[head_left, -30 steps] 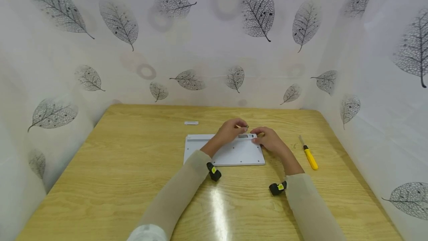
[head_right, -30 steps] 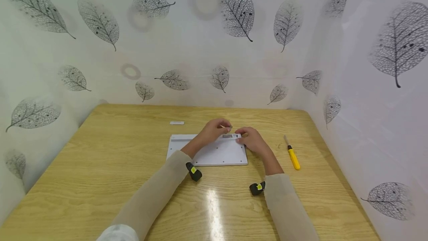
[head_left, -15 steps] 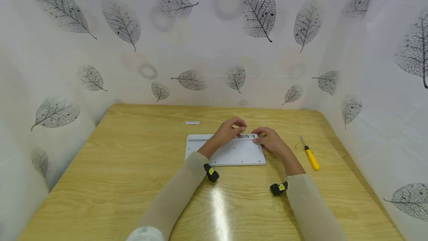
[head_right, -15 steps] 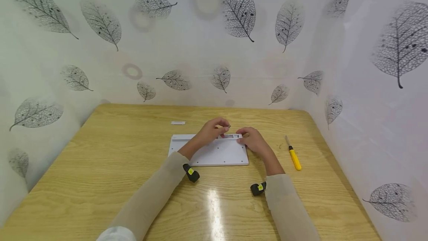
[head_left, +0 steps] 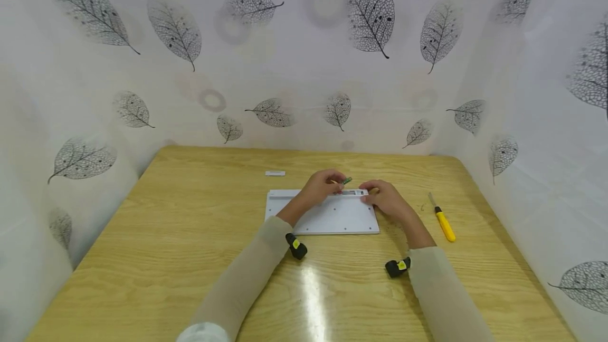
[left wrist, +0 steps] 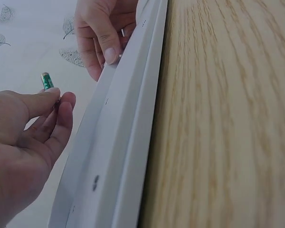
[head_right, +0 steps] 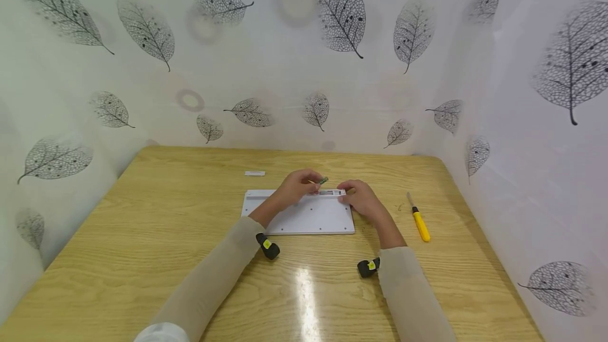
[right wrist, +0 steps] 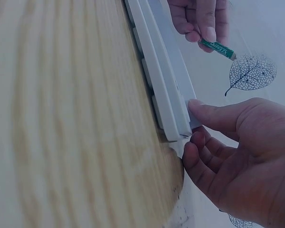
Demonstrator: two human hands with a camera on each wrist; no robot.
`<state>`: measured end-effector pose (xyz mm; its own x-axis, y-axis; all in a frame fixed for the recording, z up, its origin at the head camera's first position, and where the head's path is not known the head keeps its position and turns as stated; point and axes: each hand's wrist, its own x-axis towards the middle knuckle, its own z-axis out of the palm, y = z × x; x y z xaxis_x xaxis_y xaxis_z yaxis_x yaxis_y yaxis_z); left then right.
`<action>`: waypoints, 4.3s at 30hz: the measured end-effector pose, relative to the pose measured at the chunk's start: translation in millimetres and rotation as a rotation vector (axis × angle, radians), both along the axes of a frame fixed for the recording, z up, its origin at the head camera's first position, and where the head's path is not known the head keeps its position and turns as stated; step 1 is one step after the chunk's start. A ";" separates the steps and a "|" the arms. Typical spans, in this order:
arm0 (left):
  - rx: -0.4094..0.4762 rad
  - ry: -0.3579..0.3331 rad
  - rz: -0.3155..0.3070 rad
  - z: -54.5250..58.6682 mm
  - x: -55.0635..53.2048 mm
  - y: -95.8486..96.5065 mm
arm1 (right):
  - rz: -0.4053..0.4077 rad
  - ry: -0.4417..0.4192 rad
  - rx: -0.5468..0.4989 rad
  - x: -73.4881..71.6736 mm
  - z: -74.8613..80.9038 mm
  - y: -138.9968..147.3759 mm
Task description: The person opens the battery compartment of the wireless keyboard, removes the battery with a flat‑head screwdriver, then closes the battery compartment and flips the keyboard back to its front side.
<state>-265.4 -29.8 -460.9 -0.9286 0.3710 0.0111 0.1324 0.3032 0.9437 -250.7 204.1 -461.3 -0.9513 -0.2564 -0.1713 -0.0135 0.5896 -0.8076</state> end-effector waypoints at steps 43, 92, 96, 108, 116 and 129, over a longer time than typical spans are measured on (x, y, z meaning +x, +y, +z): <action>-0.139 0.063 0.112 18.6 -5.8 -117.2 | 0.010 0.001 -0.004 -1.9 -7.4 2.9; -0.540 0.078 0.088 -1.6 -7.2 -223.7 | 0.033 0.023 -0.026 -3.2 -9.3 4.0; -0.531 0.063 0.083 1.8 -7.5 -225.1 | 0.031 0.023 -0.020 -2.6 -9.5 3.7; -0.489 0.020 0.070 8.7 -24.4 -212.1 | 0.028 0.026 -0.009 -1.7 -11.3 6.3; -0.538 0.023 0.041 9.7 -41.5 -193.6 | 0.032 0.032 -0.025 -1.6 -12.7 4.4; -0.597 0.007 0.011 11.4 -52.8 -183.5 | 0.018 0.032 -0.023 -1.4 -12.5 2.6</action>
